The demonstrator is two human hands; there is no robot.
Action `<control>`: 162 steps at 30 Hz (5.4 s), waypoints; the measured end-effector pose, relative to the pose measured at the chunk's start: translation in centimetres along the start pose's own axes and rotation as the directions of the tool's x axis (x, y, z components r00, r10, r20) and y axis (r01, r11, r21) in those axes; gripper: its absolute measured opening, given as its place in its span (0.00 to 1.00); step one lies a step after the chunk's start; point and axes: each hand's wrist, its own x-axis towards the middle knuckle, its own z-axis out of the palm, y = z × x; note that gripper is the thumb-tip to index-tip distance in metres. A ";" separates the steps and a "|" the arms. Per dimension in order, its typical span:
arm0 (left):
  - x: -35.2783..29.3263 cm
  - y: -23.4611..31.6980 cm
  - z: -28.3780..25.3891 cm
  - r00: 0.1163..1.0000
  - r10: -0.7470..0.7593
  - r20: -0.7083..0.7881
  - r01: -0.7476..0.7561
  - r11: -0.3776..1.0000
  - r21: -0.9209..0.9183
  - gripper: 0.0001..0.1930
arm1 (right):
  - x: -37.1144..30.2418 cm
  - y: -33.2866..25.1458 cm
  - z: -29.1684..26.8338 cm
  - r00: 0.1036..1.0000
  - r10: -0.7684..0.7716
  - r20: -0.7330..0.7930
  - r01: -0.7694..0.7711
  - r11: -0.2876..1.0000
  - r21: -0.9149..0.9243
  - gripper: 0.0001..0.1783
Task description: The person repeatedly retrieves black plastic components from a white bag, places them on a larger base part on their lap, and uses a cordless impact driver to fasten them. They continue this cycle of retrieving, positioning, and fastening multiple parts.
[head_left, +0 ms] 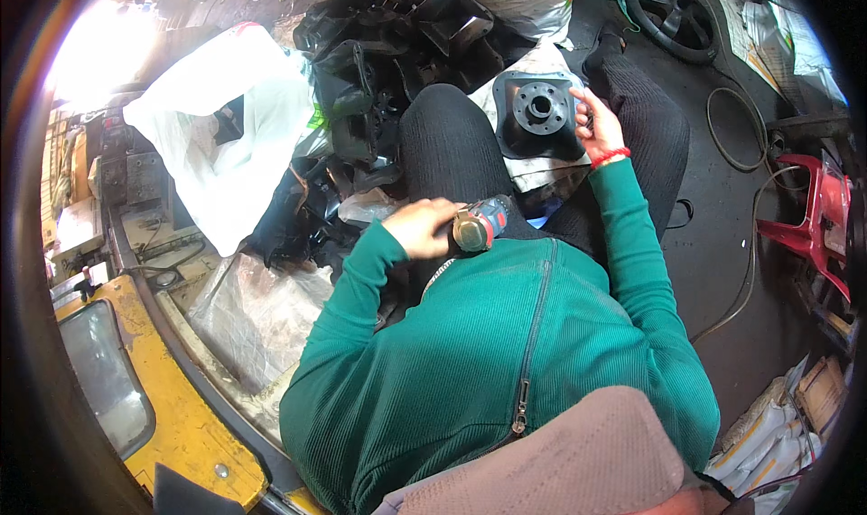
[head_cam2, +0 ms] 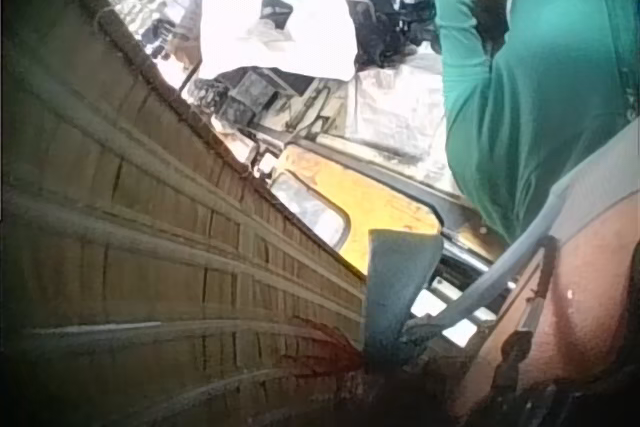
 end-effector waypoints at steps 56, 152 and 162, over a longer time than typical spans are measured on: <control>0.9 6.9 -6.6 0.913 -0.241 -0.329 0.054 0.871 -0.488 0.26 | -8.7 1.0 5.4 0.913 0.218 0.344 -0.185 0.974 -0.129 0.14; 17.1 3.0 -13.5 0.916 -0.345 -0.204 0.344 0.938 -0.042 0.27 | 0.4 4.3 1.4 0.934 -0.248 -0.258 0.066 0.828 -0.557 0.22; 17.4 2.6 -13.2 0.937 -0.291 -0.195 0.307 0.950 0.058 0.27 | 0.2 4.3 1.0 0.944 -0.167 -0.283 -0.012 0.843 -0.538 0.23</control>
